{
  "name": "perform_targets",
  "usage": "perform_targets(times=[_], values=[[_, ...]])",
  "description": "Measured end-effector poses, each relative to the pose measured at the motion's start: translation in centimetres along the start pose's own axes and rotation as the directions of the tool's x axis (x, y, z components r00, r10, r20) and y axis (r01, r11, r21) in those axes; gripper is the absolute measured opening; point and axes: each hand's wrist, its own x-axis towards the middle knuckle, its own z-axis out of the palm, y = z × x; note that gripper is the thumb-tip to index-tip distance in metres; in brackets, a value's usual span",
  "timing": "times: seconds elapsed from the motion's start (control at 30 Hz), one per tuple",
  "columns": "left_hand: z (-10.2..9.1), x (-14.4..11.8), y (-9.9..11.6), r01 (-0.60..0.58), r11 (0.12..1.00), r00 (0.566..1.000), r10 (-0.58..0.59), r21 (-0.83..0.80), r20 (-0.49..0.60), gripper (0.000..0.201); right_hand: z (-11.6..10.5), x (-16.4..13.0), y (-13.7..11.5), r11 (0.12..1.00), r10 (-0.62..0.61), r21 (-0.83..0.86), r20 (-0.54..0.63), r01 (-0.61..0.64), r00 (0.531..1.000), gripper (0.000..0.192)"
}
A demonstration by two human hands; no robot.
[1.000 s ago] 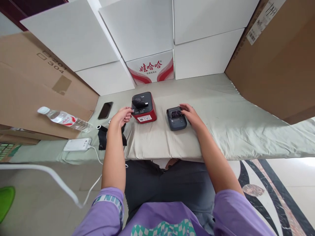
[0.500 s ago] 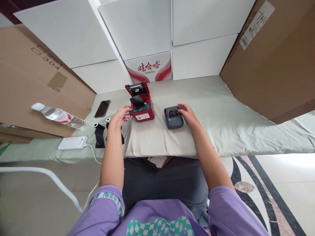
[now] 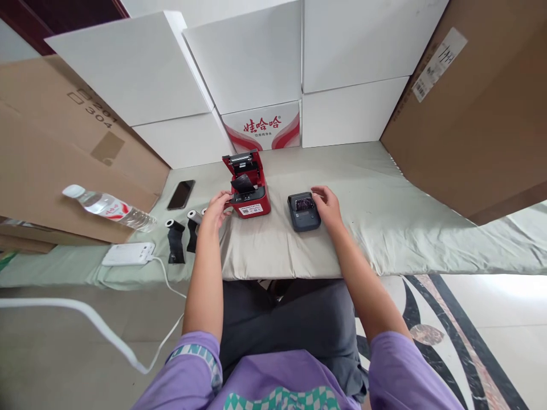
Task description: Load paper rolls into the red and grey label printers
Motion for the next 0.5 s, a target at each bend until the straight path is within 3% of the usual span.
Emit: perform_targets(times=[0.1,0.17,0.23,0.37,0.43,0.5], values=[[0.1,0.6,-1.2,-0.037,0.997,0.999,0.036,-0.064,-0.028,0.030,2.4,-2.5,-2.9,0.957,-0.274,-0.148,-0.165,0.250,0.948,0.016],[0.4,1.0,-2.0,-0.046,0.990,0.998,0.041,-0.133,-0.041,0.038,5.3,-3.8,-4.5,0.951,-0.304,-0.076,-0.083,0.298,0.949,0.019],[0.9,1.4,-2.6,-0.037,0.978,0.999,0.032,-0.207,-0.025,0.046,8.8,-4.0,-5.1,0.972,-0.230,0.063,0.079,0.226,0.970,0.032],[1.6,1.8,-3.3,-0.010,0.972,1.000,0.015,-0.233,0.019,0.049,14.5,-2.1,-3.9,0.994,-0.028,0.107,0.305,-0.005,0.952,0.100],[1.8,1.9,-3.6,-0.018,0.974,1.000,0.024,-0.228,0.021,0.049,15.7,-1.1,-2.9,0.993,-0.053,0.119,0.363,0.011,0.930,0.115],[1.8,1.9,-3.9,-0.040,0.970,0.999,0.047,-0.242,0.023,0.049,15.9,-0.8,-2.2,0.989,-0.113,0.130,0.355,0.071,0.928,0.117]])
